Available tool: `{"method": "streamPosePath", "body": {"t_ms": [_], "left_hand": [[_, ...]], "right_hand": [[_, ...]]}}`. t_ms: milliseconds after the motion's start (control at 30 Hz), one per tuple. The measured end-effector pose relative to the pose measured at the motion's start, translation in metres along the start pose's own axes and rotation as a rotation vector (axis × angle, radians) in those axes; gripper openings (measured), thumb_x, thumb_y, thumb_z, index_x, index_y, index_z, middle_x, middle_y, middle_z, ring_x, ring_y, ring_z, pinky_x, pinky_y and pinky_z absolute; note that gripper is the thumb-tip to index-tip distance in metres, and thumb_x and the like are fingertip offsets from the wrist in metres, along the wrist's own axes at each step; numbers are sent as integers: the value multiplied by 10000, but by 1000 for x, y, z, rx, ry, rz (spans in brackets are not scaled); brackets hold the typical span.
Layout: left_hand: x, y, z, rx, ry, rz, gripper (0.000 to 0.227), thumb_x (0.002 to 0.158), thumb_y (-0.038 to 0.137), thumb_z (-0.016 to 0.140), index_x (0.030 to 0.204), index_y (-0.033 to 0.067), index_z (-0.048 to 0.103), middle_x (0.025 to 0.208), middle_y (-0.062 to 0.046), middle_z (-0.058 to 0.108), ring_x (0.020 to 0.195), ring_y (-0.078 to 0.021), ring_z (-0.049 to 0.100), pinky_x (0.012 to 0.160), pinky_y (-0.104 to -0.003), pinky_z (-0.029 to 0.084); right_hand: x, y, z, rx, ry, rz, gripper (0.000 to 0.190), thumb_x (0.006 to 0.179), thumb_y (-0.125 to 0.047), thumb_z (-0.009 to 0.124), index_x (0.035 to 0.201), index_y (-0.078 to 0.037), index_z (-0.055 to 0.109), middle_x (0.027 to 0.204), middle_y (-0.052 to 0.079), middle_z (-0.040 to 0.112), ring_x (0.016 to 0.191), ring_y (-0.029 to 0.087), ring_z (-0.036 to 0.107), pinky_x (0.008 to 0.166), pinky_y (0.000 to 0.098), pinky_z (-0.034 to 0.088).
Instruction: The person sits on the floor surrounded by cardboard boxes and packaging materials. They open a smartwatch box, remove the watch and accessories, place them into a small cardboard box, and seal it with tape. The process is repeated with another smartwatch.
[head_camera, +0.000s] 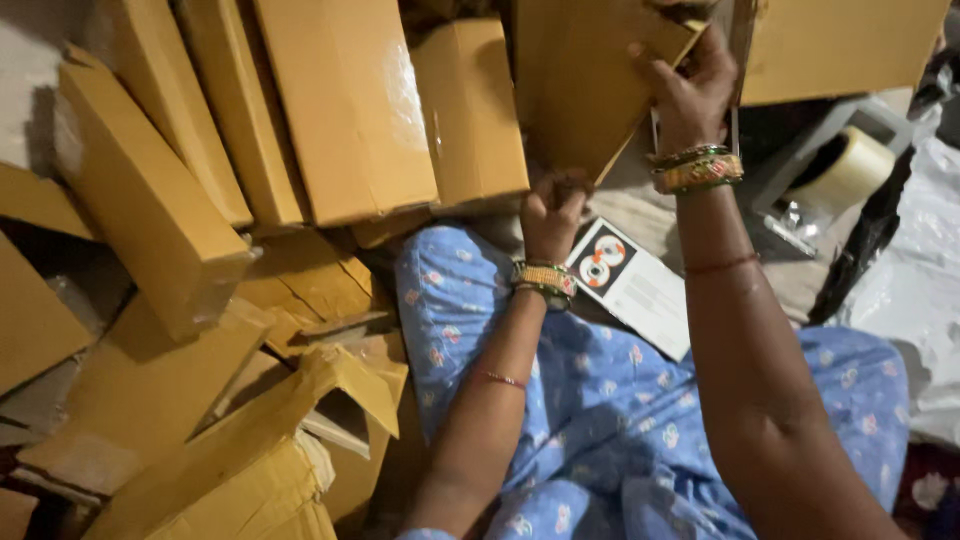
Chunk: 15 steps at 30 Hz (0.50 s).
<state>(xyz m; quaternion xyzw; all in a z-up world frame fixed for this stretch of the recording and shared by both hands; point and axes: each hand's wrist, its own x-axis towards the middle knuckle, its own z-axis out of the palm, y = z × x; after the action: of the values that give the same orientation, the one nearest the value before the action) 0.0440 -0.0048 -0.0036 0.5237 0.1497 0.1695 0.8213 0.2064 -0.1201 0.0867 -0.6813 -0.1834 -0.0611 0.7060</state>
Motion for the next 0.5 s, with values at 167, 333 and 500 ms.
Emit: {"method": "streamPosePath", "body": {"t_ms": [167, 333, 500], "left_hand": [[-20, 35, 13, 19, -27, 133, 449, 888, 105, 800, 1268, 31, 574, 1051, -93, 691, 919, -142, 666, 776, -308, 589], [-34, 98, 20, 624, -10, 815, 1200, 588, 292, 998, 1538, 52, 305, 1425, -161, 463, 1243, -237, 520, 1019, -437, 499], [-51, 110, 23, 261, -414, 482, 929, 797, 137, 943, 1572, 122, 433, 1376, -96, 637, 1268, -235, 644, 1085, -396, 600]], "right_hand": [[-71, -91, -25, -442, -209, -140, 386, 939, 59, 809, 1283, -4, 646, 1214, 97, 692, 1103, 187, 715, 987, 354, 648], [-134, -124, -46, -203, -326, 184, 570, 909, 42, 785, 1442, -10, 589, 1351, 96, 645, 1250, 185, 656, 1076, 337, 598], [-187, -107, -84, -222, -325, 129, 1066, 814, -117, 882, 1643, -64, 214, 1612, 172, 411, 1443, 266, 468, 1197, 418, 436]]}}
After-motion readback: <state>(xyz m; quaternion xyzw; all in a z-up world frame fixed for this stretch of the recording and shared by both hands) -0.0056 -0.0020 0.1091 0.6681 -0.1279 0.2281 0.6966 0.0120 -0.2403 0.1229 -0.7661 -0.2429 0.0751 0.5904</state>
